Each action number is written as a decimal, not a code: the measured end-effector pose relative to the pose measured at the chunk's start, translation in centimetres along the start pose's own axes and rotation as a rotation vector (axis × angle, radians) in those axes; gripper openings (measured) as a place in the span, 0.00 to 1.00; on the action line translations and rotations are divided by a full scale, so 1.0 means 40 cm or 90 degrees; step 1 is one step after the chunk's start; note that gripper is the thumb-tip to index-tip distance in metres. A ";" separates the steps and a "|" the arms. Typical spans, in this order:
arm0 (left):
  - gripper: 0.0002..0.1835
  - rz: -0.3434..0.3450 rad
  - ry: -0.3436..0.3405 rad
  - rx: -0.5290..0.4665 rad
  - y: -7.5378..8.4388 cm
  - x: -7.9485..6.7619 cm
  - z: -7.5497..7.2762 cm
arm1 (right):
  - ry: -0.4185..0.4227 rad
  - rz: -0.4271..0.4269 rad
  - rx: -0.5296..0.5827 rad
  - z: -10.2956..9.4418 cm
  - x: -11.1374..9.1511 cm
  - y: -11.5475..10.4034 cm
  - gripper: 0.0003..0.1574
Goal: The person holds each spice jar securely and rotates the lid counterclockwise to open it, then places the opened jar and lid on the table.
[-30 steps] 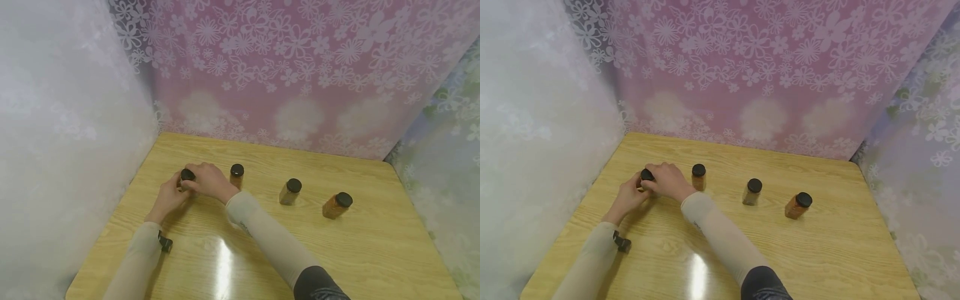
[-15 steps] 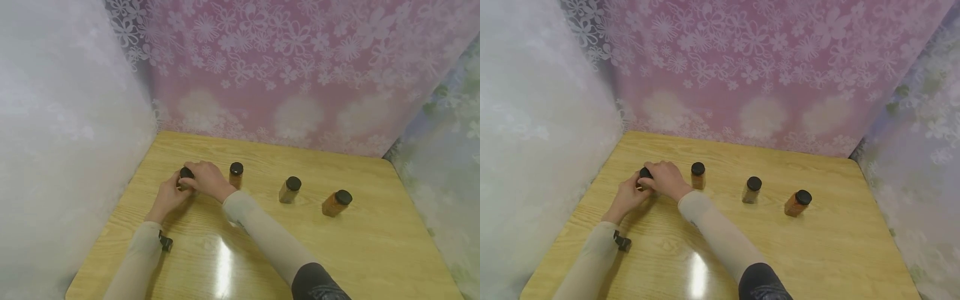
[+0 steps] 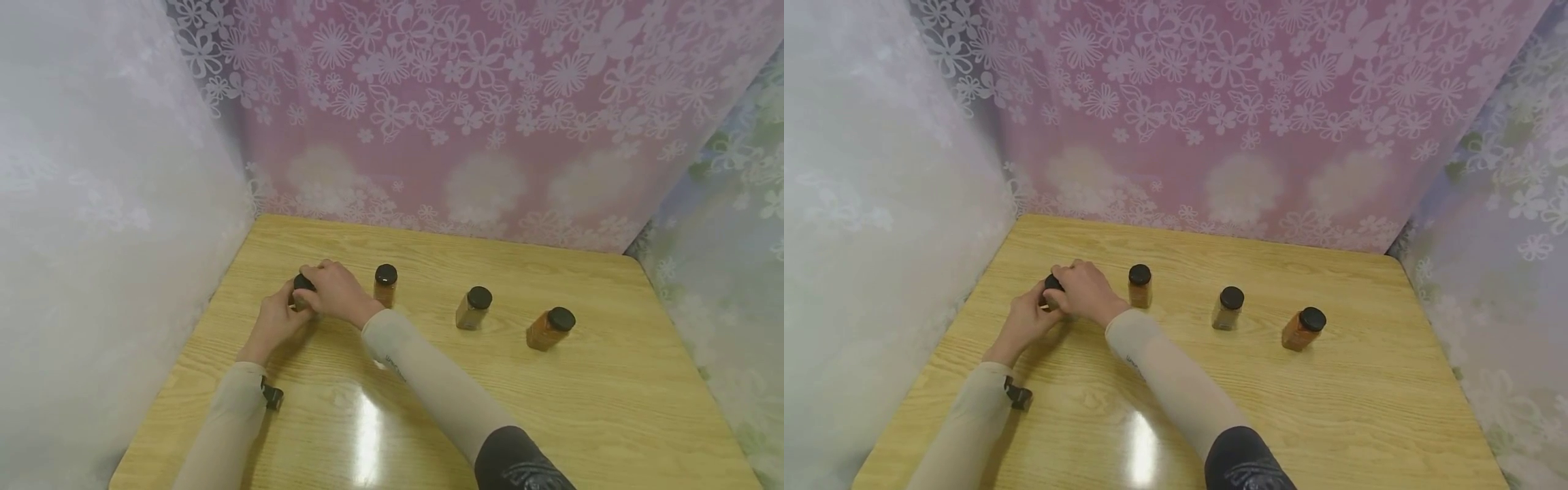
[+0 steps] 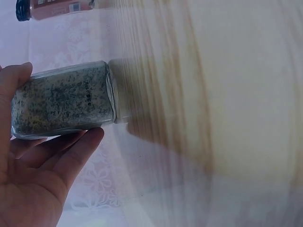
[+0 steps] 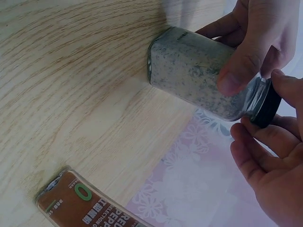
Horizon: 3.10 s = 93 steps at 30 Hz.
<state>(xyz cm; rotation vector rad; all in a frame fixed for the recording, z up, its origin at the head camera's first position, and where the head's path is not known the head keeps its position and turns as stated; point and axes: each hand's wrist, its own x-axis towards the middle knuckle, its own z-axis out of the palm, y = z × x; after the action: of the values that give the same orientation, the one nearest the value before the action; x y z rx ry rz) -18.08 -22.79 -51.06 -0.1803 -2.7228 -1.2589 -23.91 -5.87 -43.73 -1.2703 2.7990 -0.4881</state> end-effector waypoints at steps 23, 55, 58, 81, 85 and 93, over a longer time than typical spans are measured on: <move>0.35 0.027 0.000 0.015 -0.008 0.007 0.005 | -0.010 -0.027 0.084 0.006 -0.003 0.023 0.33; 0.33 0.027 0.059 0.040 0.015 0.010 0.031 | -0.069 -0.095 0.122 -0.014 0.001 0.044 0.25; 0.32 0.031 0.058 0.048 0.015 0.009 0.030 | -0.098 -0.082 0.132 -0.022 0.001 0.038 0.30; 0.31 0.005 0.062 0.055 0.030 0.011 0.032 | 0.067 0.019 -0.198 -0.018 0.003 -0.004 0.36; 0.29 -0.015 0.058 0.043 0.033 0.010 0.028 | 0.063 0.005 -0.167 -0.017 0.004 0.003 0.32; 0.34 -0.073 0.035 0.009 0.030 0.007 0.021 | 0.039 -0.042 -0.110 -0.024 -0.001 0.016 0.27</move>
<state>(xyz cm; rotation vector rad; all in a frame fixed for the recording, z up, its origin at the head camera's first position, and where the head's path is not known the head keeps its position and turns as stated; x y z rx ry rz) -18.23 -21.36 -50.67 0.0113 -2.7285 -1.2523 -24.49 -5.20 -43.03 -1.4068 2.9120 -0.2983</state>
